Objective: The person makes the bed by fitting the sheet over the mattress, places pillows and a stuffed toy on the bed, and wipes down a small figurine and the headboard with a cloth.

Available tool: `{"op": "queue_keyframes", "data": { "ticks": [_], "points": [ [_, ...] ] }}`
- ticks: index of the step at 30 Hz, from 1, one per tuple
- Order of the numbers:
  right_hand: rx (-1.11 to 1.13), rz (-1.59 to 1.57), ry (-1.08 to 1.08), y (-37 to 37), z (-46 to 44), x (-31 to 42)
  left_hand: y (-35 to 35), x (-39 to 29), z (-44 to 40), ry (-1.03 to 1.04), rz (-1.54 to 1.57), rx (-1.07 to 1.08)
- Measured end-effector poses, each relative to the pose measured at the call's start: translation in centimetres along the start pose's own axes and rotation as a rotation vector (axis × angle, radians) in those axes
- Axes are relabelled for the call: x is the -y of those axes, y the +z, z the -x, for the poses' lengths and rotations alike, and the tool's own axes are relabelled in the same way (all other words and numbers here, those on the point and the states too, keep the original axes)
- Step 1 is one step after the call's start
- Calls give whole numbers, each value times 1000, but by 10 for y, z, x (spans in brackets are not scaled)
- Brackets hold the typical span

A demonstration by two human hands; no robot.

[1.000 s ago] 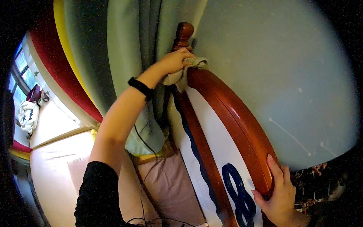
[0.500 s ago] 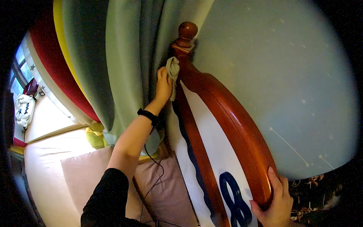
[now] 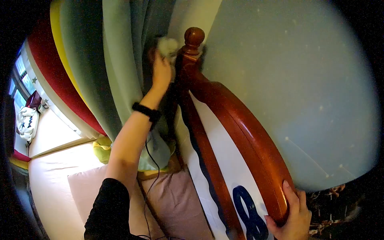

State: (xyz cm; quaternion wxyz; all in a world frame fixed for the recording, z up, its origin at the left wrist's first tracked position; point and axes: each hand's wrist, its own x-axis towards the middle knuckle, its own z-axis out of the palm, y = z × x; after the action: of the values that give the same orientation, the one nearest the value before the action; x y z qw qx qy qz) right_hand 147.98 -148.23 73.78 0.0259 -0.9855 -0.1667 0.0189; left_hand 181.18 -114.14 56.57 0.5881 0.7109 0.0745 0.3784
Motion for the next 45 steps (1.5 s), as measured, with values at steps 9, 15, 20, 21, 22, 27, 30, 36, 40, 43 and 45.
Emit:
{"op": "queue_keyframes", "data": {
  "ticks": [9, 15, 20, 21, 22, 27, 30, 36, 40, 43, 45],
  "points": [
    [-24, 32, -2, 1, 0, 0, 24, 4, -43, 75, -203, 13],
    [0, 15, 25, 0, -1, 1, 5, -28, -8, 899, -576, 103],
    [-51, 14, -9, 1, -1, -1, 17, -43, -12, 557, -852, 391],
    [-50, 8, -3, -1, -2, 0, 16, -48, -11, 525, -924, 425],
    [-42, -16, -8, -2, -3, 0, 5, -49, -12, 560, -914, 430],
    [-16, -86, 43, -3, -2, 0, 2, -65, -13, 801, -820, 396],
    [2, -17, 68, -3, -3, 0, 53, -64, -29, 957, -964, 393],
    [-20, -72, 12, -3, -1, -4, 101, -64, -33, 527, -1532, 780],
    [-53, -74, -20, -1, -1, -5, 85, -32, -29, 850, -1290, 395],
    [-86, -82, -36, -1, -3, -3, 70, -34, -26, 881, -1150, 375],
    [-88, -83, -43, -1, -3, -3, 57, -33, -23, 827, -1111, 389]
  ]
}}
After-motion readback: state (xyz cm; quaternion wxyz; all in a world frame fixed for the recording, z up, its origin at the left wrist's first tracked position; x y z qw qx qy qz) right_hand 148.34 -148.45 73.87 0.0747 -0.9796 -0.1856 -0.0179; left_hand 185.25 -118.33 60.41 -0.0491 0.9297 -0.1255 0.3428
